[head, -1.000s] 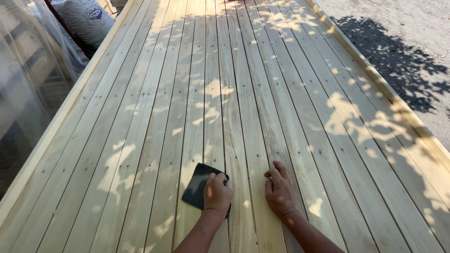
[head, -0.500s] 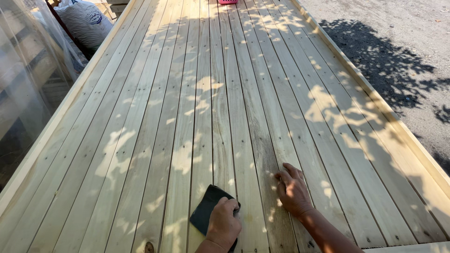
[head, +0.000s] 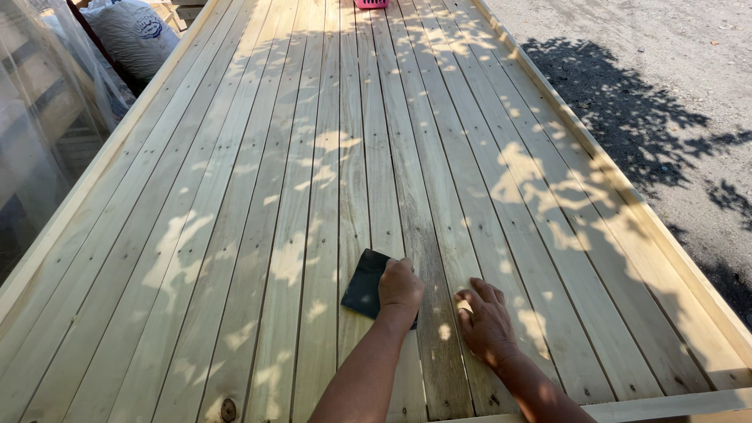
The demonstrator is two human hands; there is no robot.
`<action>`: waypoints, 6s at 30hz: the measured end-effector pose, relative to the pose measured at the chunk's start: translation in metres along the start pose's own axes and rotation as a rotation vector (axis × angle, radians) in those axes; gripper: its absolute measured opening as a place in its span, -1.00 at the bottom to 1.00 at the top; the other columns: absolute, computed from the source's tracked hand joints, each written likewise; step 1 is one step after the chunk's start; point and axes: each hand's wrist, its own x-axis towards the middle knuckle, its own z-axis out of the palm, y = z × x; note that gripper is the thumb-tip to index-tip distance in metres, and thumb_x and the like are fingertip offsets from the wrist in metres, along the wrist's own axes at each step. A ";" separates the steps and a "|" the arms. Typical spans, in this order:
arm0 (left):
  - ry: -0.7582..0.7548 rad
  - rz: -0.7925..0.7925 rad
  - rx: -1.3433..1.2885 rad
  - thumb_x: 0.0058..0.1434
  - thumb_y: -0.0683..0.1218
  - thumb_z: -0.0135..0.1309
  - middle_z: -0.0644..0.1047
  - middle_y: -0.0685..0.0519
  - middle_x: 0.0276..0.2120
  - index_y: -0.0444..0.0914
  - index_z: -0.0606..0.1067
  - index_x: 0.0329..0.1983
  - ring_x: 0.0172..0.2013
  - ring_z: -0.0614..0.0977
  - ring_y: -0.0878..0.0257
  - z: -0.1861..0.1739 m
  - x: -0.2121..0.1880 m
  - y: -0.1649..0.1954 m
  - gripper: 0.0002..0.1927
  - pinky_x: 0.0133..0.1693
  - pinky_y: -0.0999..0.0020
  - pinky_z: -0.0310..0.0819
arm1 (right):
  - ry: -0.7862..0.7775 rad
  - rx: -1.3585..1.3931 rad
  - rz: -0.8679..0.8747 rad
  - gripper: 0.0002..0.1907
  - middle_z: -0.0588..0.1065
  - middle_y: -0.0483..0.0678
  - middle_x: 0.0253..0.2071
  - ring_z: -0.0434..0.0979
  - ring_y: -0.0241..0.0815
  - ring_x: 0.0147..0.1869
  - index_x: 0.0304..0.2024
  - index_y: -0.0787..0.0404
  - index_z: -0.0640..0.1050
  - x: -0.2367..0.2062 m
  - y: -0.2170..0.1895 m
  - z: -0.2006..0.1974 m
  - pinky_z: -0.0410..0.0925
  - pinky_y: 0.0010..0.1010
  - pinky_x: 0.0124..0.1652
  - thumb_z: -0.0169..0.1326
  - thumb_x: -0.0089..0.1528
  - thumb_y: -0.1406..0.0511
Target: The person sands a large slatted wooden furniture frame outdoors using a sanding block. They rub the block along the tabletop planks, then sand the edges and side rails, working over different sections of the piece by hand.
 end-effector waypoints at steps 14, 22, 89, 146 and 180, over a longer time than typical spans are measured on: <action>-0.254 0.056 -0.053 0.13 -0.19 0.13 0.47 -0.21 0.01 -0.29 0.53 0.00 -0.11 0.53 -0.31 -0.016 -0.105 -0.021 -0.66 -0.11 -0.13 0.53 | -0.176 -0.192 0.009 -0.42 -0.08 0.03 0.57 -0.25 -0.03 0.65 0.39 0.07 0.22 0.009 0.002 0.014 -0.25 -0.13 0.50 -0.17 0.30 0.22; 0.098 0.091 0.009 0.11 -0.16 0.16 0.49 -0.20 -0.06 -0.25 0.55 -0.13 -0.17 0.56 -0.30 -0.002 0.005 -0.003 -0.77 -0.19 -0.15 0.54 | -0.281 -0.207 -0.021 -0.36 -0.09 -0.04 0.60 -0.27 -0.08 0.67 0.46 0.00 0.18 0.014 0.000 -0.001 -0.26 -0.19 0.51 -0.15 0.31 0.14; 0.230 -0.028 0.146 0.03 -0.16 0.21 0.51 -0.12 -0.09 -0.24 0.58 -0.19 -0.23 0.64 -0.18 0.029 0.251 0.010 -0.75 -0.19 -0.01 0.59 | 0.159 -0.468 -0.639 -0.29 -0.13 0.02 0.53 -0.29 0.01 0.59 0.50 -0.10 0.01 0.237 0.087 0.031 -0.36 0.00 0.46 -0.44 0.37 -0.16; 0.274 -0.011 0.183 0.13 -0.18 0.15 0.48 -0.15 -0.06 -0.23 0.56 -0.22 -0.19 0.63 -0.20 0.051 0.285 0.002 -0.85 -0.18 -0.03 0.61 | -0.379 -0.513 -0.224 -0.31 -0.22 -0.10 0.59 -0.37 -0.11 0.64 0.53 -0.15 -0.08 0.279 0.049 0.029 -0.38 -0.16 0.46 -0.47 0.38 -0.11; -0.329 -0.064 0.074 0.11 -0.22 0.03 0.42 -0.24 -0.11 -0.31 0.44 -0.20 -0.15 0.55 -0.29 -0.025 -0.175 0.058 -0.82 -0.10 -0.13 0.49 | -0.313 -0.471 -0.373 -0.31 -0.14 0.02 0.59 -0.23 0.07 0.63 0.54 -0.10 -0.04 0.075 0.076 0.000 -0.25 -0.03 0.46 -0.43 0.40 -0.08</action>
